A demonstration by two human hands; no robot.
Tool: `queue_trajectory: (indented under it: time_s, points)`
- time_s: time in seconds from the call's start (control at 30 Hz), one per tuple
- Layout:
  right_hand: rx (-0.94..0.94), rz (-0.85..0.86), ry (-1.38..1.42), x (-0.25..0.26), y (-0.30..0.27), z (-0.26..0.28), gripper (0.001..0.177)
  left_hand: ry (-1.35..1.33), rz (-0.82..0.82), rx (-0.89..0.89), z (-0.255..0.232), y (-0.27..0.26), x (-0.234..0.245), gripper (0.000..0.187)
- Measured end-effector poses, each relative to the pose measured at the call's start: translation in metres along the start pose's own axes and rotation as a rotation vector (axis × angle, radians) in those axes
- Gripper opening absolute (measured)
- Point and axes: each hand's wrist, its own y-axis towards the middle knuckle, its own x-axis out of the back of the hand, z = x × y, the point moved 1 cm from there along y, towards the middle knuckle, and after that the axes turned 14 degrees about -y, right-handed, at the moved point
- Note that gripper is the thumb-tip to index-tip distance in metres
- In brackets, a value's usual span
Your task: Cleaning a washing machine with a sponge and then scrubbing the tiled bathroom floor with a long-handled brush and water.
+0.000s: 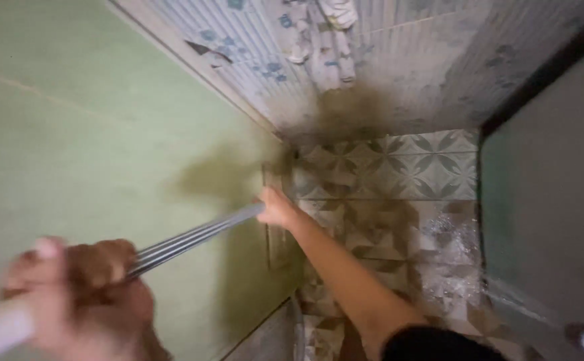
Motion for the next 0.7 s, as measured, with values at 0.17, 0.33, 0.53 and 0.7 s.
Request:
queue_trajectory:
  time_s: [0.17,0.33,0.53,0.7]
  points:
    - [0.147,-0.231,-0.191,-0.004,0.041,-0.046,0.018,0.005,0.111,-0.102,0.049,-0.028,-0.006,0.047]
    - [0.122,-0.169,-0.288,0.023,0.010,-0.072,0.015,-0.125,0.117,0.001,0.038,-0.013,-0.020,0.043]
    - [0.215,-0.494,-0.329,0.081,-0.104,-0.227,0.054,-0.378,0.288,0.012,0.088,-0.084,-0.047,0.032]
    - [-0.088,-0.134,-0.397,0.048,-0.081,-0.170,0.044,-0.312,0.180,0.151,0.066,-0.072,0.012,0.039]
